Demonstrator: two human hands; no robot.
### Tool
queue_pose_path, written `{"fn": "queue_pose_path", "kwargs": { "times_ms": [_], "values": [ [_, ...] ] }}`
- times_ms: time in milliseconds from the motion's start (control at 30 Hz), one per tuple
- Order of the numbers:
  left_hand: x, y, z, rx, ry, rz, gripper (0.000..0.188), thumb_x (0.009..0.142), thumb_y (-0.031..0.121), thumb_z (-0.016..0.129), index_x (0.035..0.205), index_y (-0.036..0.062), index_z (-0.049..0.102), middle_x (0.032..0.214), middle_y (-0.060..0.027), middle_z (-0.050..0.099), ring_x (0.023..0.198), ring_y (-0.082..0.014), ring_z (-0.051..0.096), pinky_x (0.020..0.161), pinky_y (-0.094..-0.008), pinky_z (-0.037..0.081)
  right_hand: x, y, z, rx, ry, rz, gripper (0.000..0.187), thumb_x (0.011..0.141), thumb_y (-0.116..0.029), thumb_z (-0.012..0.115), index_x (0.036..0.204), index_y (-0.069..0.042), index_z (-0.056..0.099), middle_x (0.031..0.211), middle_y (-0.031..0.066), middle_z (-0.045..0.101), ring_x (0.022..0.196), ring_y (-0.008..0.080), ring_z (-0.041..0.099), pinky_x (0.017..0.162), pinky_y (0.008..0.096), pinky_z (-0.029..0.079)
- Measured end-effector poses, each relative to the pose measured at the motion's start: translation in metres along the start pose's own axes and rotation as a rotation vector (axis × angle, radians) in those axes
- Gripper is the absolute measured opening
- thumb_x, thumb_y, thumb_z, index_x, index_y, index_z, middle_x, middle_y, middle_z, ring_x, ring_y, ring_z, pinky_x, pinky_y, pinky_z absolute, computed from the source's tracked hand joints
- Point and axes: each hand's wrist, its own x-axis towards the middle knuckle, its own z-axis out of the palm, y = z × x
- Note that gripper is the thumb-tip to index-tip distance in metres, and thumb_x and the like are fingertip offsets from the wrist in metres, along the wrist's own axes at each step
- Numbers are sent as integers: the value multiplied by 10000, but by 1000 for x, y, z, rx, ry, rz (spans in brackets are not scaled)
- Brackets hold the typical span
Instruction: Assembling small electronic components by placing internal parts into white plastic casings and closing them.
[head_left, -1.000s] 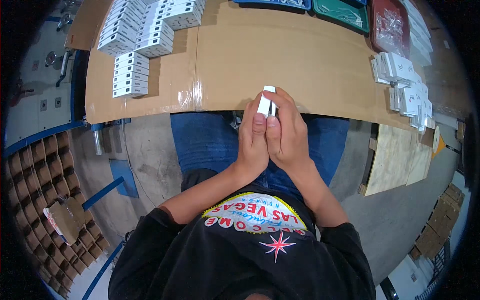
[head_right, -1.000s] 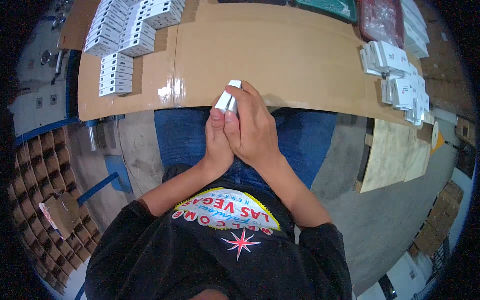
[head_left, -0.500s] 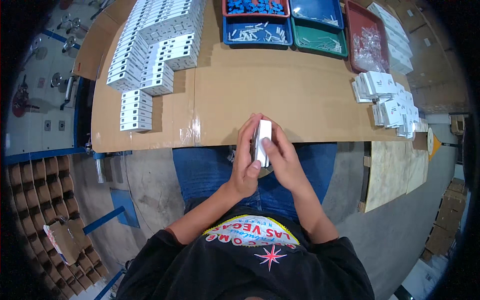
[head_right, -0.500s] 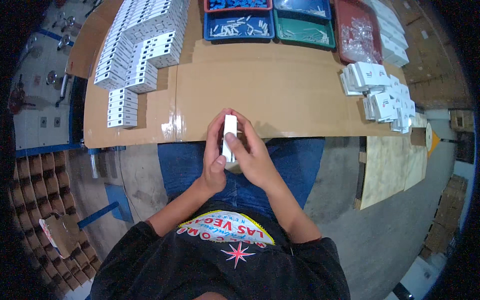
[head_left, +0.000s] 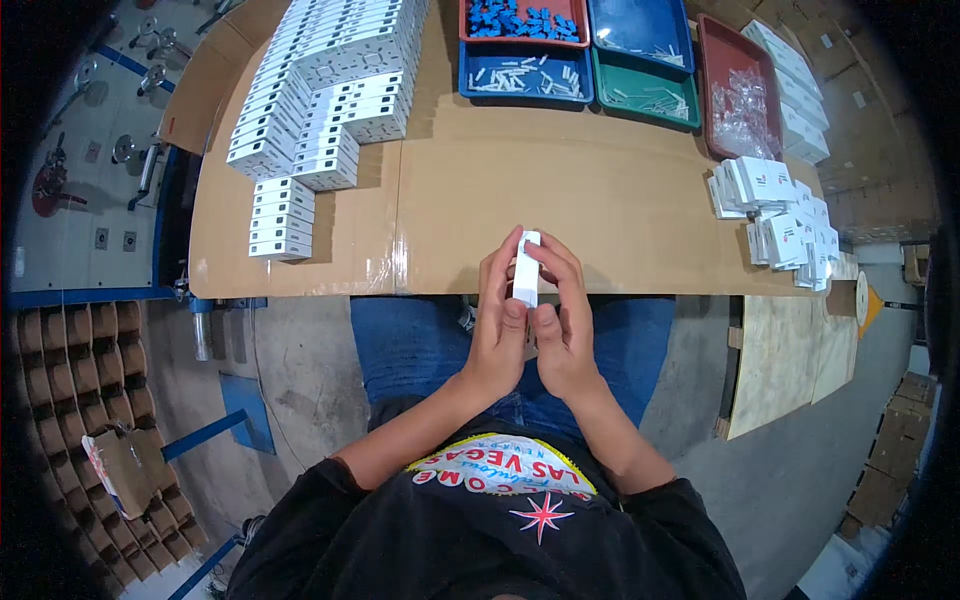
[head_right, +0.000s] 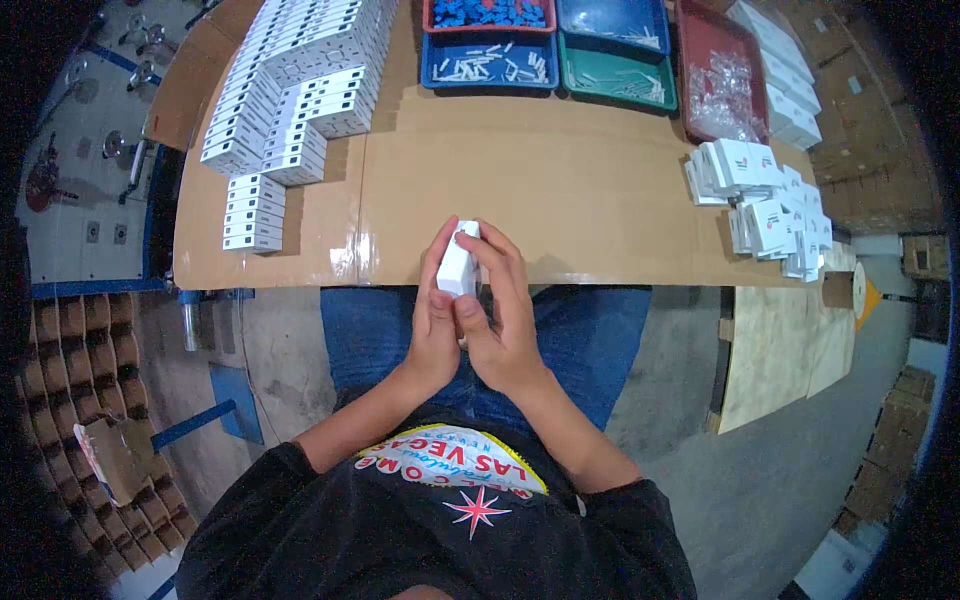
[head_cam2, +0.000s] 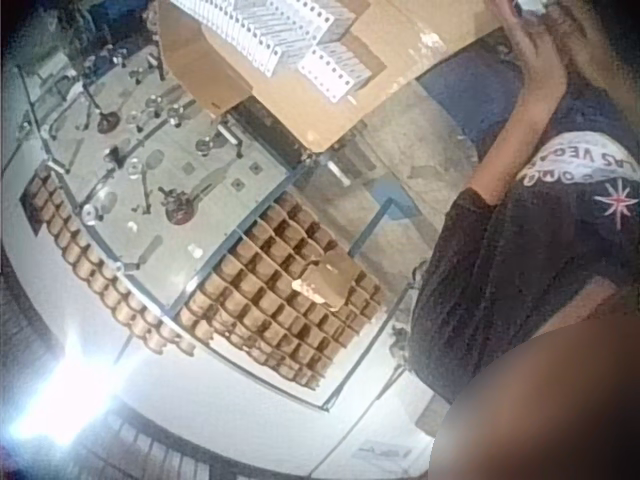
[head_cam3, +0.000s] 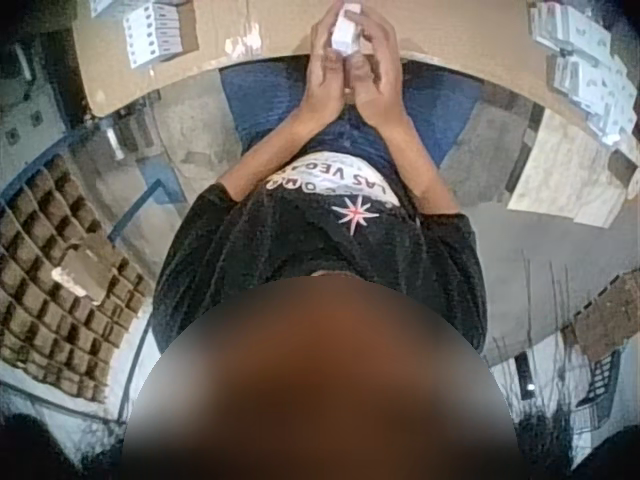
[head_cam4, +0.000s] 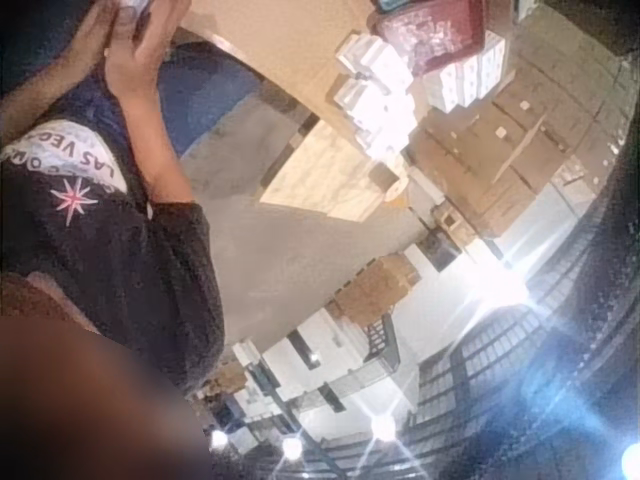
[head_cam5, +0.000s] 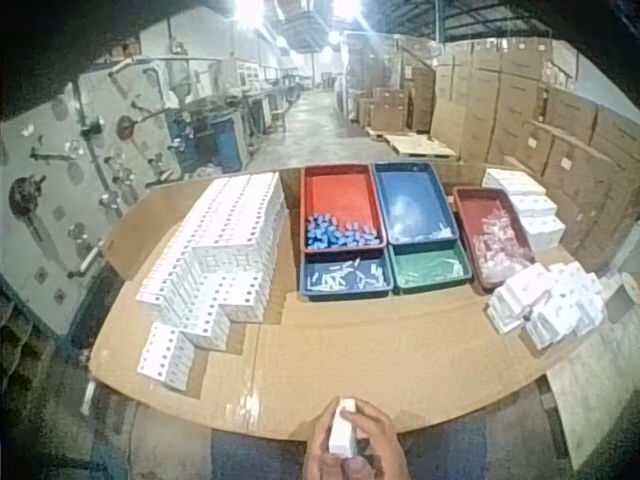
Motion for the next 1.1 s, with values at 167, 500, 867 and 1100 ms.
{"fn": "queue_pose_path", "kwargs": {
  "times_ms": [167,500,867,1100],
  "values": [
    [-1,7,-6,7,9,-67,1020,976,789,279,1604,-13,220,1604,-164,324,1456,-257,360,1186,-377,296,3,-9,2,-142,2,-102,482,991,-330,644,1353,-23,564,1491,272,464,1355,423,490,1104,479,412],
    [-1,6,5,-42,116,-12,1090,941,833,289,1568,-59,271,1400,-191,406,1294,-282,459,1097,-389,372,6,-8,2,-321,-2,-284,579,1037,-516,500,1334,-40,643,1461,294,492,1281,451,530,1050,507,448],
    [5,5,-9,73,136,156,1207,865,914,252,1526,-91,337,1377,-223,434,1262,-303,499,1058,-405,416,2,-9,5,-125,-18,-240,678,1019,-520,543,1512,-60,482,1544,282,408,1344,406,497,1067,473,448],
    [10,19,-22,122,73,49,1208,861,905,279,1557,-83,294,1420,-209,412,1268,-290,522,1058,-410,449,-4,-36,4,284,-191,314,865,960,-201,658,1634,-23,145,1595,243,326,1269,273,541,999,388,508]
  ]
}}
